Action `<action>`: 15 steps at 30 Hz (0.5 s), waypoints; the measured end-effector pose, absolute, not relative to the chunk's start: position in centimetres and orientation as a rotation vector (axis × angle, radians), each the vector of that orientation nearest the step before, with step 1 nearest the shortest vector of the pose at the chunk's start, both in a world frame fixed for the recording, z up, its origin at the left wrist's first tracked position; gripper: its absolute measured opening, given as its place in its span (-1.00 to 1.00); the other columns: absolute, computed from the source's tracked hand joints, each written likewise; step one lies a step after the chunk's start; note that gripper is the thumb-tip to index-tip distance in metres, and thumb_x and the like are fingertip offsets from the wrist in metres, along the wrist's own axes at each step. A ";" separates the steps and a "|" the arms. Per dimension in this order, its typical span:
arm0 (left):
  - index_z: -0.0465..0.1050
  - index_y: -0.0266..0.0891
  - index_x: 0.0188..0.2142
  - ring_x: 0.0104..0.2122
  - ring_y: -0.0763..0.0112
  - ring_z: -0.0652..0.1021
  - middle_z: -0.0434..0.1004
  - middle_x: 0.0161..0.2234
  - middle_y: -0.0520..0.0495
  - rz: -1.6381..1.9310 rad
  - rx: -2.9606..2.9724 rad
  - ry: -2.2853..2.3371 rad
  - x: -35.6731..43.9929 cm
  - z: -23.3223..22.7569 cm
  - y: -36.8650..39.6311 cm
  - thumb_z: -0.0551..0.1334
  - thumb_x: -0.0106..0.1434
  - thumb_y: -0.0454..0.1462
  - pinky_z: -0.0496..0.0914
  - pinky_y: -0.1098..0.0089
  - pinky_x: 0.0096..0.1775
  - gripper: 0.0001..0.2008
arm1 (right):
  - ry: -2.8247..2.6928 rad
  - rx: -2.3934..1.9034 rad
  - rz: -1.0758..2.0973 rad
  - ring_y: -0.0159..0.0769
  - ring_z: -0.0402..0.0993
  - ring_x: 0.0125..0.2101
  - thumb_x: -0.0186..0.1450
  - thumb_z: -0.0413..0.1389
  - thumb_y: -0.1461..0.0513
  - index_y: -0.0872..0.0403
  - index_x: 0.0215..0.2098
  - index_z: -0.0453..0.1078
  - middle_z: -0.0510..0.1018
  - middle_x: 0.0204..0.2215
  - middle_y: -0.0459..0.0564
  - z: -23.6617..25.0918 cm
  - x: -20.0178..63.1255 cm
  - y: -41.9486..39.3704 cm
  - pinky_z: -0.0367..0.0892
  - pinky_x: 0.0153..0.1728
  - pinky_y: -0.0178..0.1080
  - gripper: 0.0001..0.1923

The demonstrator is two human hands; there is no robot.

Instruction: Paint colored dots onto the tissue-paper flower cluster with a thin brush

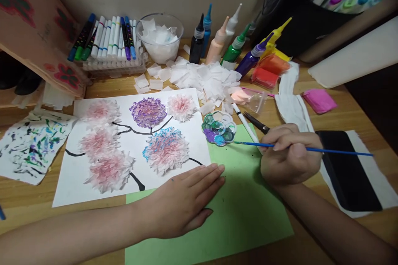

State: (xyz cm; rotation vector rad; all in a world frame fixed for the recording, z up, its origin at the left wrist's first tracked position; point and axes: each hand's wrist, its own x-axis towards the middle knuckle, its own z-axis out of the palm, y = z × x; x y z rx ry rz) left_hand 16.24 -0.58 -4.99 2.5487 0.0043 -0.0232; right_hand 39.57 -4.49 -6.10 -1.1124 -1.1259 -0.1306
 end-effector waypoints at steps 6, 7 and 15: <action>0.00 -0.47 0.33 0.37 0.20 -0.02 -0.10 0.39 -0.28 -0.033 2.570 -0.001 16.3 -4.9 -0.6 -0.01 0.47 -0.19 0.01 0.25 0.33 -0.45 | -1.037 -1.151 -0.036 -0.36 0.15 -0.70 0.30 -0.02 0.23 0.02 -0.52 0.28 0.20 -0.72 -0.15 -6.2 39.2 -4.6 0.03 -0.64 -0.24 -0.77; 0.00 -0.48 0.33 0.37 0.19 -0.02 -0.10 0.39 -0.27 -0.034 2.569 0.000 16.2 -4.9 -0.6 -0.01 0.47 -0.19 0.01 0.25 0.33 -0.45 | -1.041 -1.161 -0.020 -0.35 0.15 -0.70 0.30 -0.02 0.23 0.02 -0.53 0.28 0.20 -0.72 -0.15 -6.2 39.2 -4.6 0.03 -0.64 -0.24 -0.77; -0.02 -0.47 0.34 0.37 0.23 -0.04 -0.11 0.39 -0.26 -0.044 2.558 0.003 16.2 -4.9 -0.6 -0.05 0.48 -0.17 0.01 0.26 0.33 -0.44 | -1.138 -1.123 -0.083 -0.36 0.26 -0.66 0.36 -0.05 0.20 0.03 -0.42 0.33 0.35 -0.67 -0.17 -5.9 38.8 -5.1 0.20 -0.52 -0.20 -0.78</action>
